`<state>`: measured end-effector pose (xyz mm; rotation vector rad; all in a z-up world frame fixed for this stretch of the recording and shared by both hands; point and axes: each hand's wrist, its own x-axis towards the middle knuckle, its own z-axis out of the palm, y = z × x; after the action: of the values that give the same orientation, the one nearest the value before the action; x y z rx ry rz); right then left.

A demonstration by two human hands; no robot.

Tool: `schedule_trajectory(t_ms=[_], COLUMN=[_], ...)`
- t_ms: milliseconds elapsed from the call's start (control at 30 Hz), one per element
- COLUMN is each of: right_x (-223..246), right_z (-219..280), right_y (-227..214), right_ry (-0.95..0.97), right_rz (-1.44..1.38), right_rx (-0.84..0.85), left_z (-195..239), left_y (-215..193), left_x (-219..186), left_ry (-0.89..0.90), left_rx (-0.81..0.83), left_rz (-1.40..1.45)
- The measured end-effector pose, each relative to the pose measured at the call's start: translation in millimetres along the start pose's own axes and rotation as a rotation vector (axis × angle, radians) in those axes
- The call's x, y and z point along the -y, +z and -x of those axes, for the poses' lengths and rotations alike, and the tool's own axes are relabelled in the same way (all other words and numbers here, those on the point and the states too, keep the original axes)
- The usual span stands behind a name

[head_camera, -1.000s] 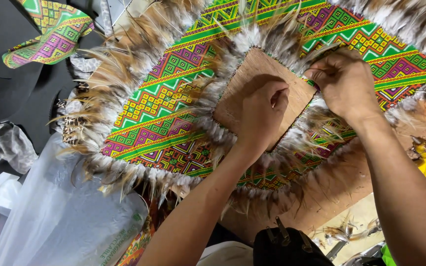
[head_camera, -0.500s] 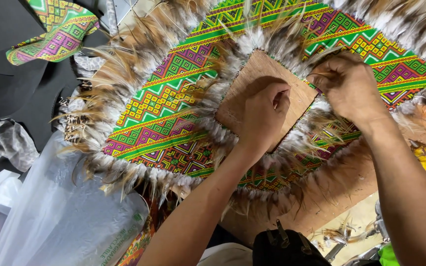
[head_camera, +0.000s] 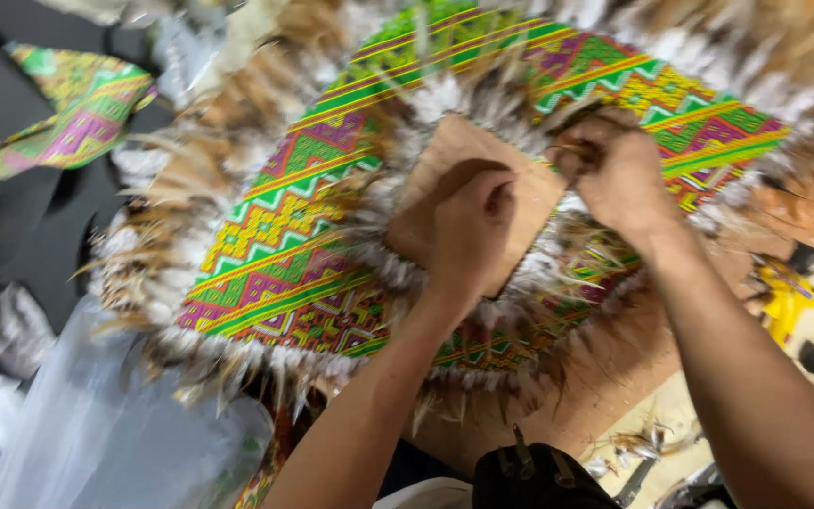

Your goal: Attaching feathers to the border of a patterned fabric piece using a hot glue gun and trimming with scissors.

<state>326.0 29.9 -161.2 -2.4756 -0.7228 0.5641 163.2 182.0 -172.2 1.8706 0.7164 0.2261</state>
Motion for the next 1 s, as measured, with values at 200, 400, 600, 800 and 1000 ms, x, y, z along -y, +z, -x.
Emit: schedule_trajectory(t_ms=[200,400,600,800,1000], right_x=[28.5,-163.9,-145.6,-108.0,-14.2], right_z=[60.2,251.0,273.9,310.3,254.5], right_y=[-66.8,-106.2,-106.7,-116.1,-114.1], right_ry=[-0.002,0.723,1.062,1.017,0.527], right_rz=[-0.185,0.513,0.017,-0.282,-0.973], right_rx=[-0.277,-0.525,-0.350,-0.548,-0.544], left_z=[-7.9,-8.9,-6.1,-6.5,-3.1], left_y=[-21.7,-41.2,-32.8,-29.2,-29.7], left_x=[-6.2,-23.0,-4.4,4.3,-2.1], left_ry=[0.025,0.065,0.005,-0.029,0.042], left_rx=[0.025,0.211,0.278,0.317,0.240], left_rz=[-0.050,0.253,0.285,0.424,0.286])
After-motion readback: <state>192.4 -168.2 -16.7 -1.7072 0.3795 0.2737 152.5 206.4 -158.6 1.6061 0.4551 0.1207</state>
